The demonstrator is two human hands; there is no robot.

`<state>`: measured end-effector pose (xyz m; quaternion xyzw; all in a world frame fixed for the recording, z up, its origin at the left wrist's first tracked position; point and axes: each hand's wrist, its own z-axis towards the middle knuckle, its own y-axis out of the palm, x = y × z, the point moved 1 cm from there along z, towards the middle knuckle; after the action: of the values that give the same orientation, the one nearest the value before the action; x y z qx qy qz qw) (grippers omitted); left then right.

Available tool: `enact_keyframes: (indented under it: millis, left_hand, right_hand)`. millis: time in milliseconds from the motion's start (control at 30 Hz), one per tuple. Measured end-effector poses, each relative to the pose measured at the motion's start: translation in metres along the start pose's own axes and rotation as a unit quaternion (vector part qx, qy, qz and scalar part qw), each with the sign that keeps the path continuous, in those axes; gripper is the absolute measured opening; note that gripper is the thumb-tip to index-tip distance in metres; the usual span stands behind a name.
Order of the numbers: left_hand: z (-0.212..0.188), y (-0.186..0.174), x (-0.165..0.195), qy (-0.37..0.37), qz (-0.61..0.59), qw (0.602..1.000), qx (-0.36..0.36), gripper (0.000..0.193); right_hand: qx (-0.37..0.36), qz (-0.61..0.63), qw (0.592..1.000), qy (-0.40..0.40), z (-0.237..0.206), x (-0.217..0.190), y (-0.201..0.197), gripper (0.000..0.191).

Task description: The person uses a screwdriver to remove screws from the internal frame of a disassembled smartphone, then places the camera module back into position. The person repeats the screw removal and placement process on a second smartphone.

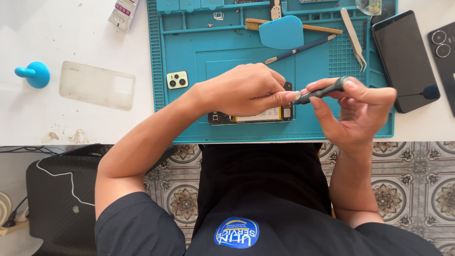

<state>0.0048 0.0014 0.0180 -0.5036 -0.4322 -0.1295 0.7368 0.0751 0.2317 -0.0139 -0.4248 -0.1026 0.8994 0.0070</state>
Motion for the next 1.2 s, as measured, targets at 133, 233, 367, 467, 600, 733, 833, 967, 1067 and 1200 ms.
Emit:
enact_keyframes:
  millis: [133, 233, 367, 467, 600, 733, 833, 967, 1067, 1200]
  left_hand:
    - [0.0, 0.002, -0.002, -0.014, 0.014, 1.0, -0.002, 0.064]
    - [0.0, 0.002, -0.004, -0.014, 0.009, 1.0, -0.006, 0.063]
    - [0.0, 0.002, -0.003, 0.0, 0.003, 1.0, 0.008, 0.062]
    - [0.0, 0.002, -0.002, -0.012, 0.007, 1.0, 0.002, 0.063]
    - [0.0, 0.002, -0.004, -0.021, 0.012, 1.0, -0.004, 0.063]
    - [0.0, 0.002, -0.005, -0.017, 0.003, 1.0, -0.001, 0.062]
    - [0.0, 0.002, -0.006, -0.019, 0.005, 1.0, -0.003, 0.062]
    - [0.0, 0.003, -0.007, -0.017, 0.002, 1.0, -0.005, 0.062]
    - [0.001, 0.002, -0.007, -0.009, -0.001, 1.0, -0.003, 0.061]
    - [0.002, 0.002, -0.007, -0.019, 0.007, 1.0, -0.008, 0.063]
  right_hand:
    - [-0.013, 0.0, 1.0, 0.0, -0.007, 0.007, 0.0, 0.053]
    - [-0.016, 0.01, 1.0, -0.002, -0.01, 0.011, 0.0, 0.054]
    - [-0.023, -0.003, 1.0, -0.014, -0.011, 0.014, -0.002, 0.054]
    - [-0.024, 0.0, 1.0, -0.009, -0.012, 0.013, -0.001, 0.053]
    - [-0.023, -0.009, 1.0, -0.01, -0.012, 0.012, 0.0, 0.052]
    - [-0.031, -0.038, 0.998, -0.049, -0.01, 0.011, 0.003, 0.052]
    - [-0.026, -0.054, 0.997, -0.054, -0.011, 0.011, 0.006, 0.052]
    - [-0.015, -0.054, 0.997, -0.05, -0.012, 0.011, 0.006, 0.052]
    - [-0.01, -0.056, 0.997, -0.053, -0.013, 0.012, 0.005, 0.052]
    - [-0.009, -0.055, 0.997, -0.055, -0.014, 0.012, 0.005, 0.051]
